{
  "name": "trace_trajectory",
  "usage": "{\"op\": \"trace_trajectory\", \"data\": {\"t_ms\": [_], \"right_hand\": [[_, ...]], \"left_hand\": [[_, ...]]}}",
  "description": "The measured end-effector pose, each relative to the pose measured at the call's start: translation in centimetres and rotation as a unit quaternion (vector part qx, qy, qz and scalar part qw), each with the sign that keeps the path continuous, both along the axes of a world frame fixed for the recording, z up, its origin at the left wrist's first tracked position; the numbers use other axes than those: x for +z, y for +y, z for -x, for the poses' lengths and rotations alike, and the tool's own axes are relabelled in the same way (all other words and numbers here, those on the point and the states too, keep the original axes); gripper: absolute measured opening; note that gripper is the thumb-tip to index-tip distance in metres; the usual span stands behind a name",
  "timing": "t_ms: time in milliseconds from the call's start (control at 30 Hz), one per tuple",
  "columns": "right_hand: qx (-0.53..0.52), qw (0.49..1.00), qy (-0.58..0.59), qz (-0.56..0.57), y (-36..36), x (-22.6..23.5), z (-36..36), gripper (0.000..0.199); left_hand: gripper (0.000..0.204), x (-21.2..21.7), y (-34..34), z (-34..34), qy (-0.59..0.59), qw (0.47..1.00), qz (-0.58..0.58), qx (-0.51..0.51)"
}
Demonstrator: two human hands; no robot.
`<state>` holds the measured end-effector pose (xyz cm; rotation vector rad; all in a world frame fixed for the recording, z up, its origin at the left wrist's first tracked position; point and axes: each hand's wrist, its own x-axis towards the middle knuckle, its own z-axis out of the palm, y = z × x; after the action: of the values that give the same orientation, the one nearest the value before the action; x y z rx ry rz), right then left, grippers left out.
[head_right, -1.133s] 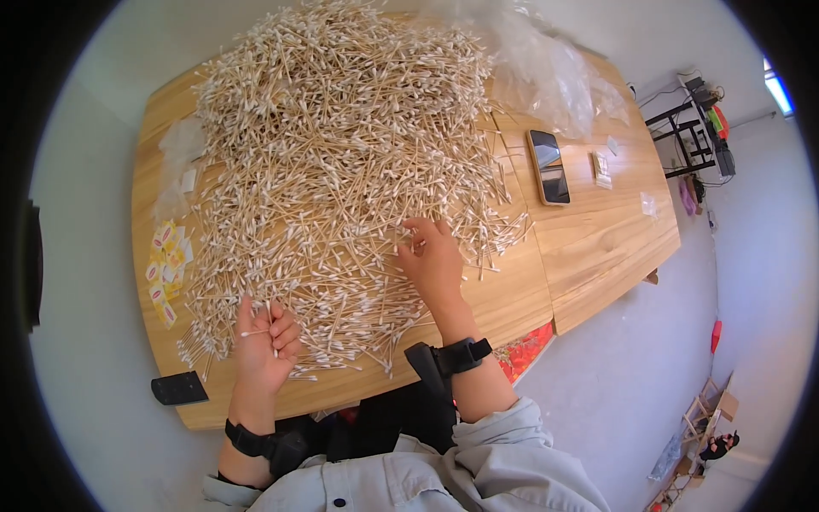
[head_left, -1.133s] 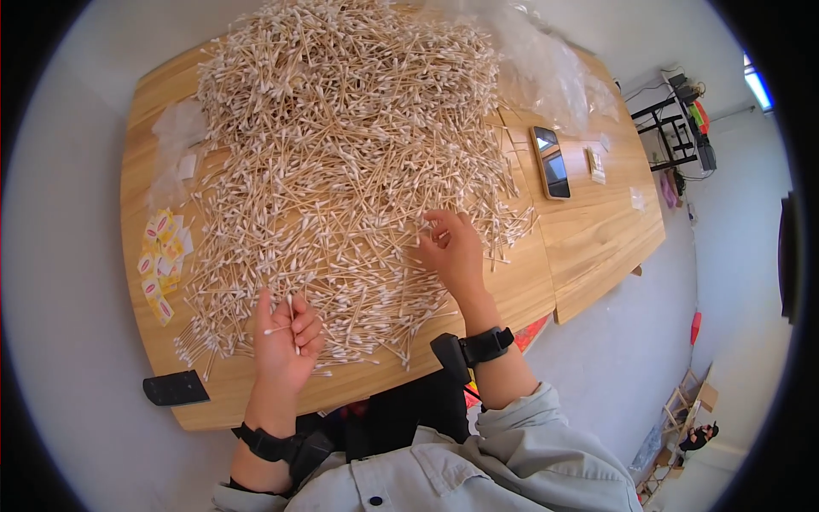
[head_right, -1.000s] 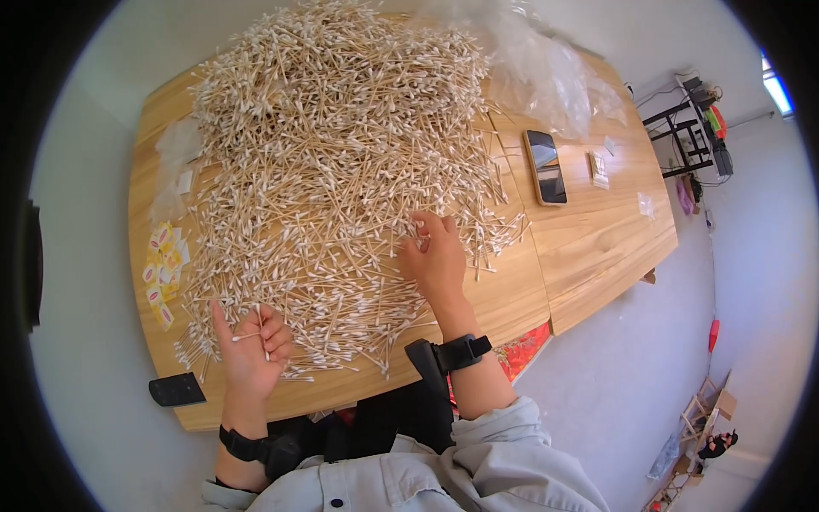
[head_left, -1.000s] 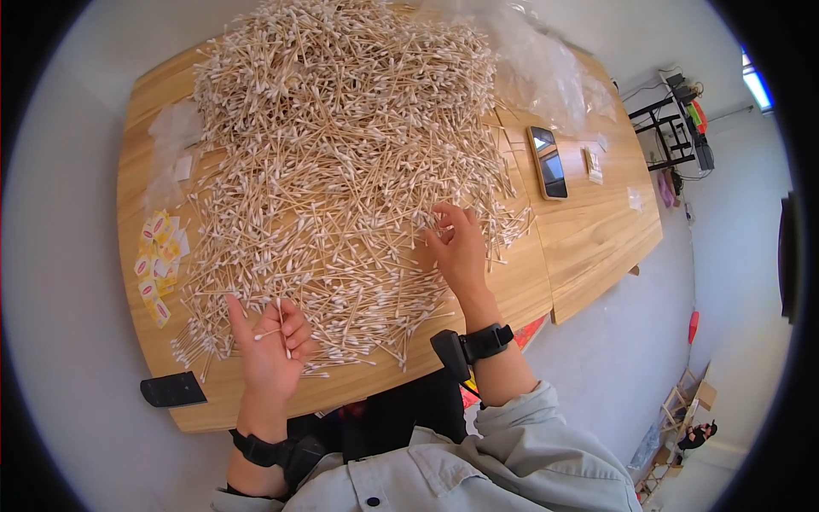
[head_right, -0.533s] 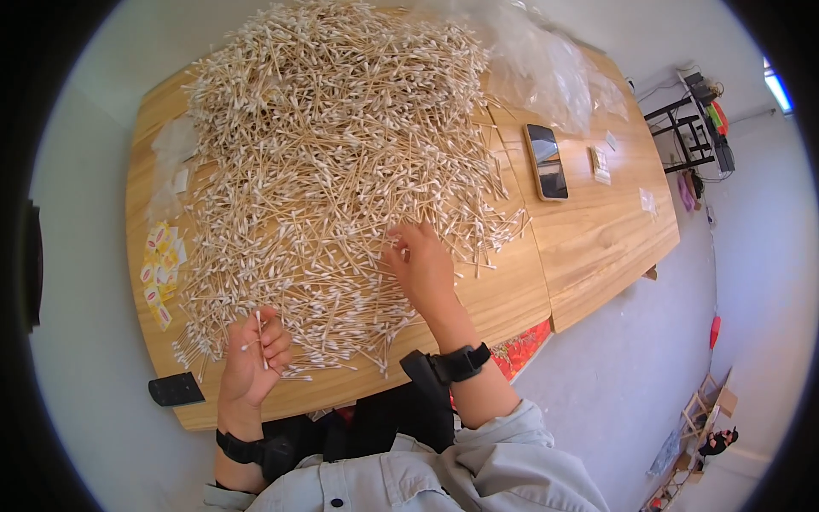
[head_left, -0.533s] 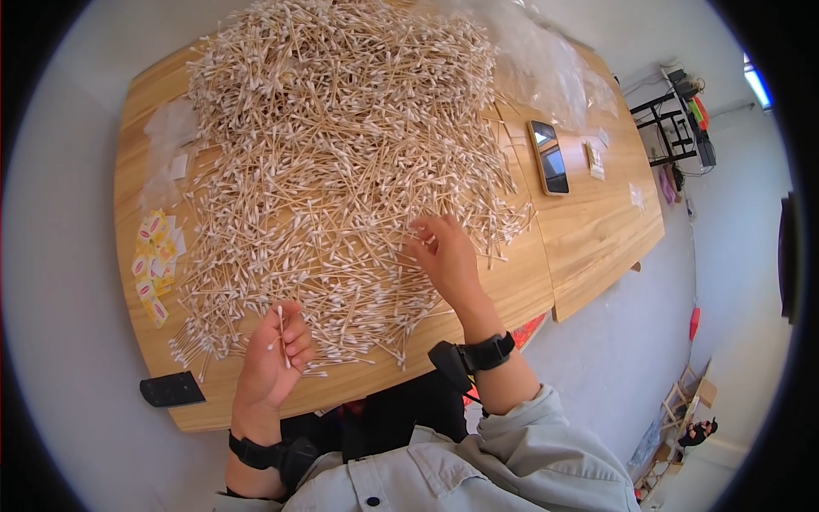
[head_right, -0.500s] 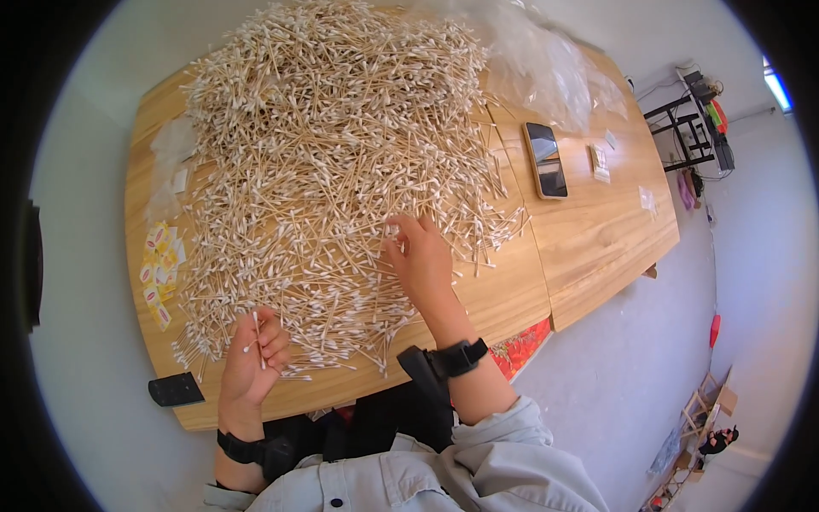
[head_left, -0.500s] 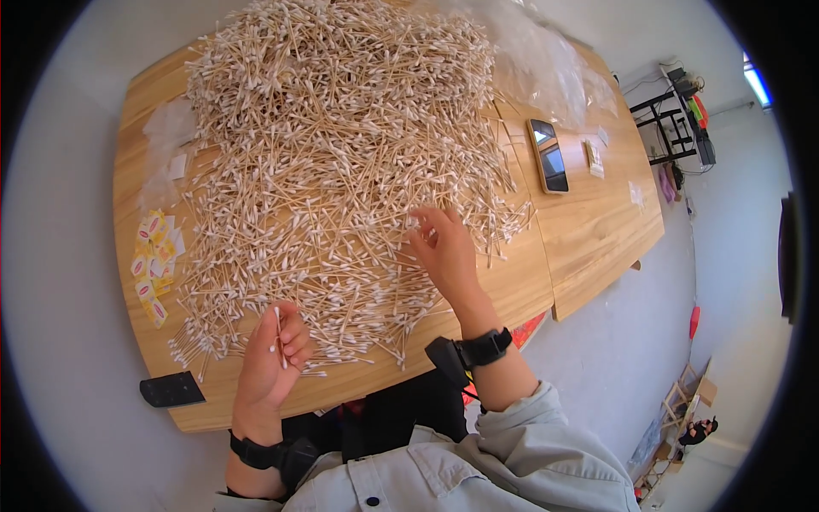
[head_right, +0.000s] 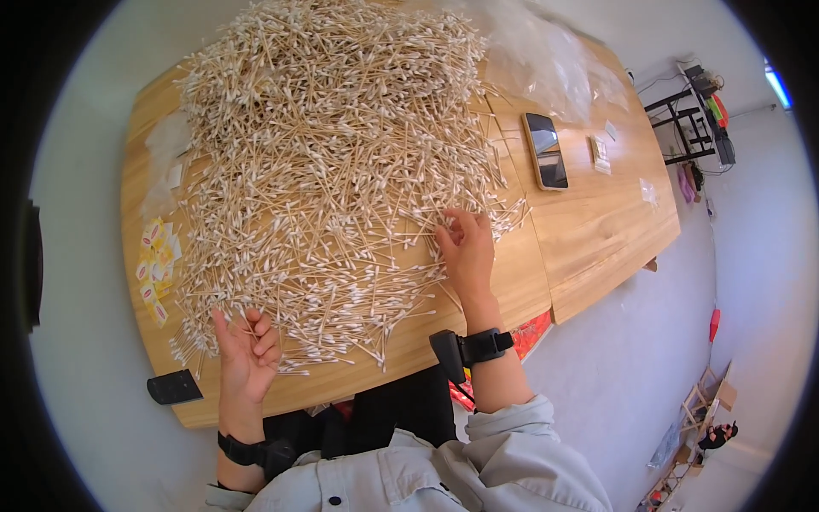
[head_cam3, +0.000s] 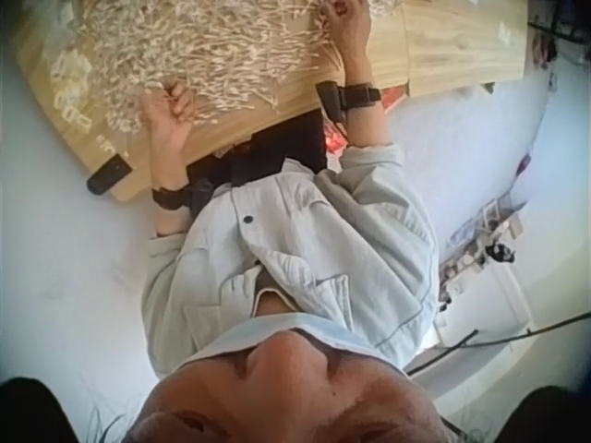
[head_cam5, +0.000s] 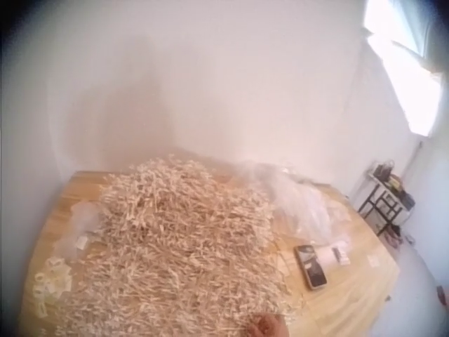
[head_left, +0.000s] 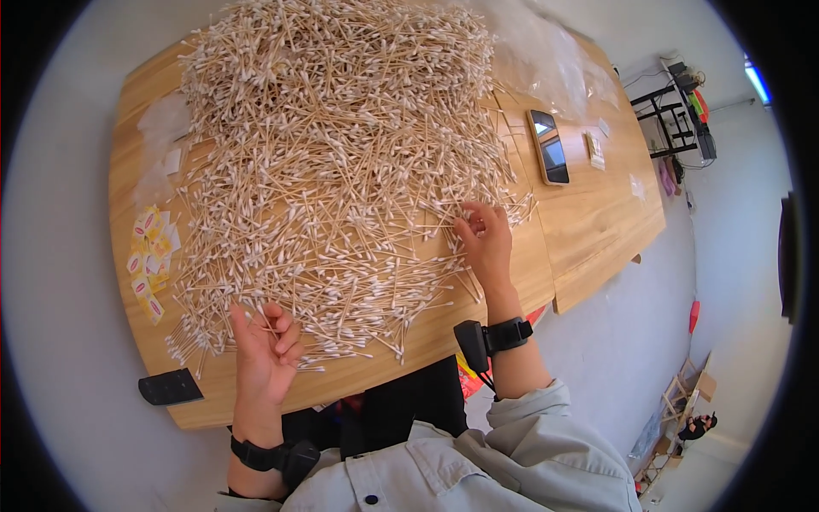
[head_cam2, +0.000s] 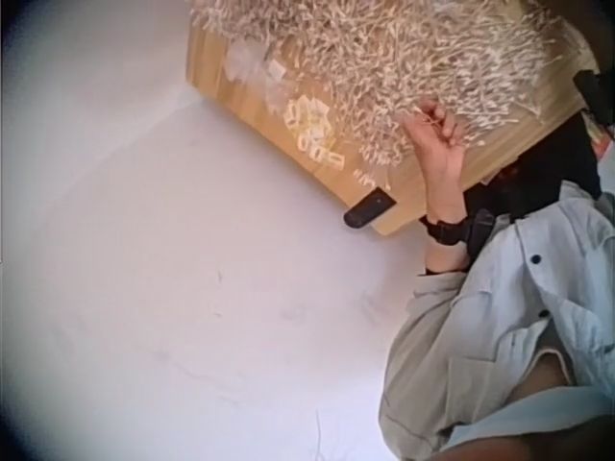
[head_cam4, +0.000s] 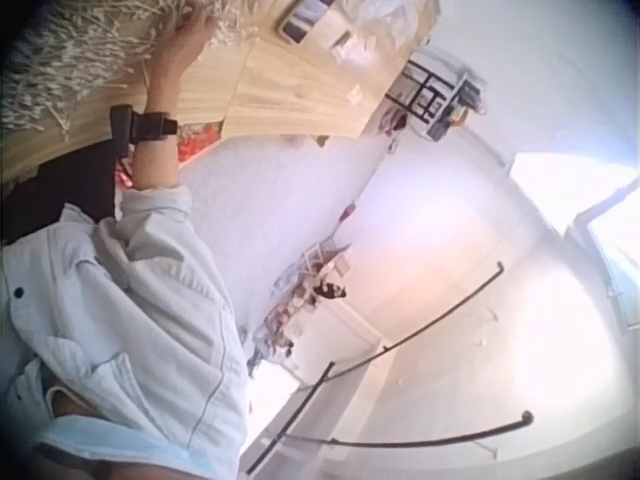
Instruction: Sorting and bundling a large pile of cotton swabs on a wooden table.
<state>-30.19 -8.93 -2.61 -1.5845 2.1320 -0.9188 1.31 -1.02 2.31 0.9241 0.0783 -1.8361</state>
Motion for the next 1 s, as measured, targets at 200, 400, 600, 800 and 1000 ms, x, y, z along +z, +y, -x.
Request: {"op": "trace_trajectory", "data": {"t_ms": [200,400,600,800,1000], "right_hand": [[0.061,0.998,-0.019,0.024,0.0,1.2,-4.2,0.028],[0.208,0.978,-0.004,-0.016,0.0,0.8,-6.7,0.027],[0.159,0.983,0.003,0.093,-4.4,1.2,-8.6,0.036],[0.123,0.986,0.050,0.101,-6.4,1.3,-11.8,0.036],[0.289,0.954,-0.003,0.079,-3.4,1.3,-12.8,0.022]], "left_hand": [[0.041,0.2,0.2,0.3,-0.035,0.998,0.043,-0.013],[0.029,0.4,0.1,-0.4,-0.074,0.994,0.053,-0.055],[0.027,0.6,0.1,0.2,-0.087,0.993,0.057,-0.057],[0.034,1.0,-0.1,0.5,-0.131,0.985,0.085,-0.076],[0.032,0.7,0.0,0.0,-0.116,0.987,0.088,-0.064]]}}
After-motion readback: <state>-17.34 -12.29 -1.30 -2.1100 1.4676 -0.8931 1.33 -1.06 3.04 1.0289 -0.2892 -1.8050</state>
